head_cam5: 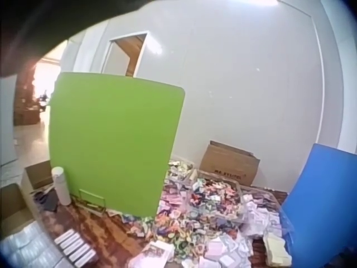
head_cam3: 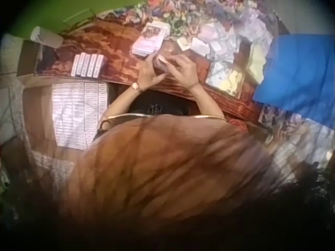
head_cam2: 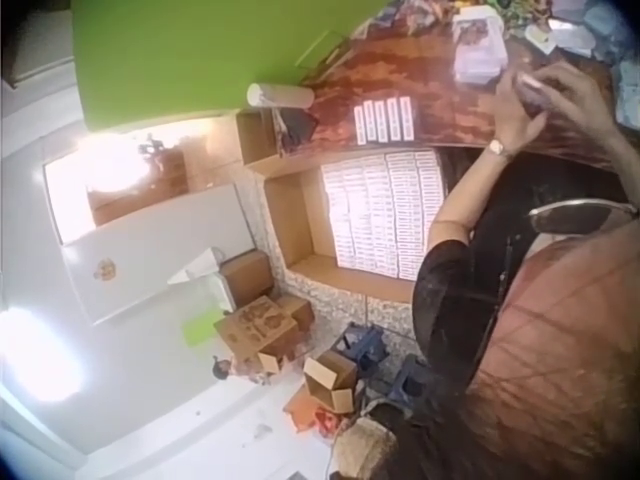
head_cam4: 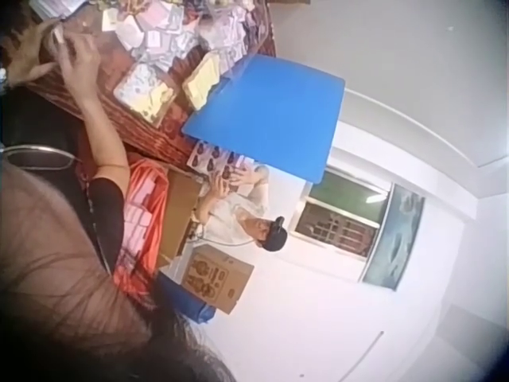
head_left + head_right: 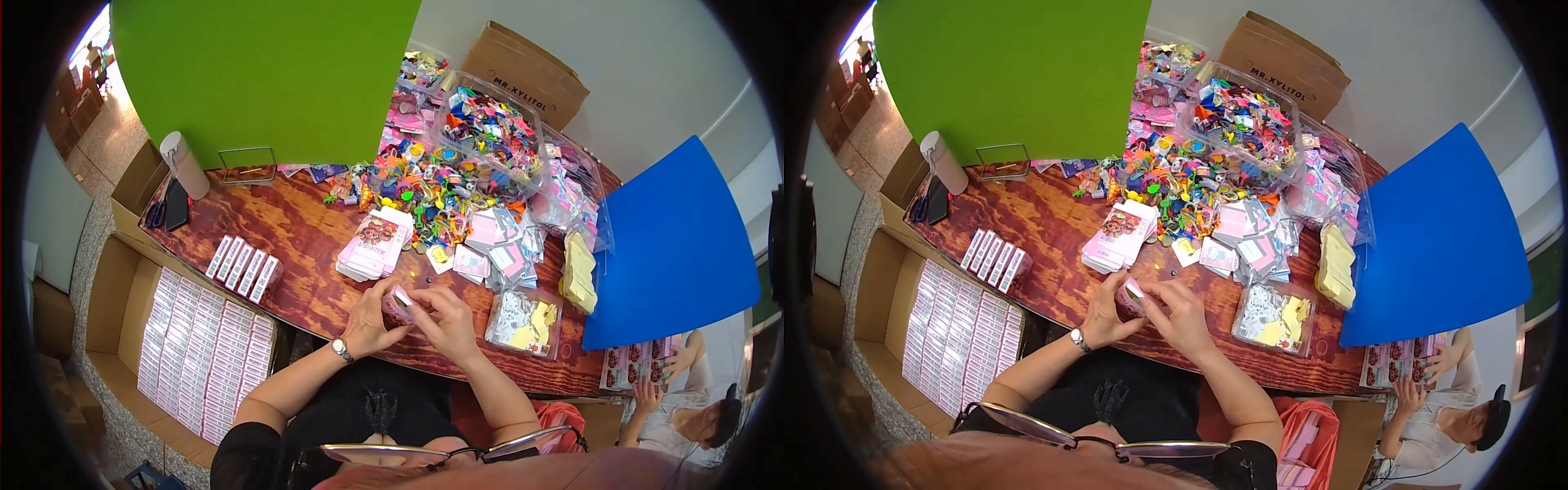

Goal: Packaging colorful small items or candies into white bags or boxes at a production table.

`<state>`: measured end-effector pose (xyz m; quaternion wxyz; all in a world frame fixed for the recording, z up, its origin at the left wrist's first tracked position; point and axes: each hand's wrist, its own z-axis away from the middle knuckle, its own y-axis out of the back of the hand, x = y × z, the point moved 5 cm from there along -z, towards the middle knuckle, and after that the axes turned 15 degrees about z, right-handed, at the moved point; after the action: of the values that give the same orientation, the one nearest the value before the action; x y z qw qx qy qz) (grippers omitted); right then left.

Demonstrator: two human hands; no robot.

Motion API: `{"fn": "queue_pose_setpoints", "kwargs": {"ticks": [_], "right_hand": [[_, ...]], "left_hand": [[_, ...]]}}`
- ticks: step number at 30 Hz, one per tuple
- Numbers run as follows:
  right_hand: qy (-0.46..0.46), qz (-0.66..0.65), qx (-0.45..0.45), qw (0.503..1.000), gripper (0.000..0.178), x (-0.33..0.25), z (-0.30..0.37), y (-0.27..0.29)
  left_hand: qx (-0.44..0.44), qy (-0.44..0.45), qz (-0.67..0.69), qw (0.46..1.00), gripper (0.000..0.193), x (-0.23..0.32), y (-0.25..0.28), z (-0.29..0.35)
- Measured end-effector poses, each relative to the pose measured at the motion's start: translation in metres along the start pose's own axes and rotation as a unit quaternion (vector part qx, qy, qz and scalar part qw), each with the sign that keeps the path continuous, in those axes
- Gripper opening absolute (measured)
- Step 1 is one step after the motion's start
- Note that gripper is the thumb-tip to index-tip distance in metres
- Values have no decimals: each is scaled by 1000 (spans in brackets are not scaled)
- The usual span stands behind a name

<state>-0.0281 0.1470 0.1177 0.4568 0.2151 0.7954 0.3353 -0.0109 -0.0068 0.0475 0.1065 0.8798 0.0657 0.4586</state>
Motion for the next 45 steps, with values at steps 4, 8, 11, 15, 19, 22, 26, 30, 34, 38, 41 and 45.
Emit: {"fn": "queue_pose_setpoints", "kwargs": {"ticks": [4,8,11,15,19,22,26,30,34,38,41,45], "right_hand": [[72,82,19,994,23,-3,2,-1],[116,148,17,982,29,-15,3,-1],[150,173,13,973,33,-20,4,-3],[187,132,27,973,39,-18,7,-2],[32,20,0,999,43,4,20,-13],[1,14,2,1000,45,12,26,-18],[-4,2,-29,1000,47,17,26,-20],[-2,37,-17,999,46,9,28,-19],[42,67,14,997,44,0,28,-18],[39,65,31,997,44,-10,28,-16],[92,115,62,987,47,-11,35,-27],[75,90,12,993,54,-3,38,-27]], "left_hand": [[-24,-13,-44,999,96,5,1,-4],[-42,-12,-30,999,103,2,-1,-1],[-50,13,-14,999,110,-4,-3,4],[-37,38,-2,999,119,-7,-2,4],[-42,47,-22,998,120,-3,-4,6],[-36,40,-37,998,119,0,-4,5],[-47,16,-67,997,118,0,-3,5],[-37,-20,-85,996,117,7,-3,5],[-36,-4,-90,995,117,5,-5,8],[-33,21,-88,995,118,5,-6,7],[-27,37,-79,996,120,4,-6,7],[-31,53,-58,996,121,2,-4,11]]}}
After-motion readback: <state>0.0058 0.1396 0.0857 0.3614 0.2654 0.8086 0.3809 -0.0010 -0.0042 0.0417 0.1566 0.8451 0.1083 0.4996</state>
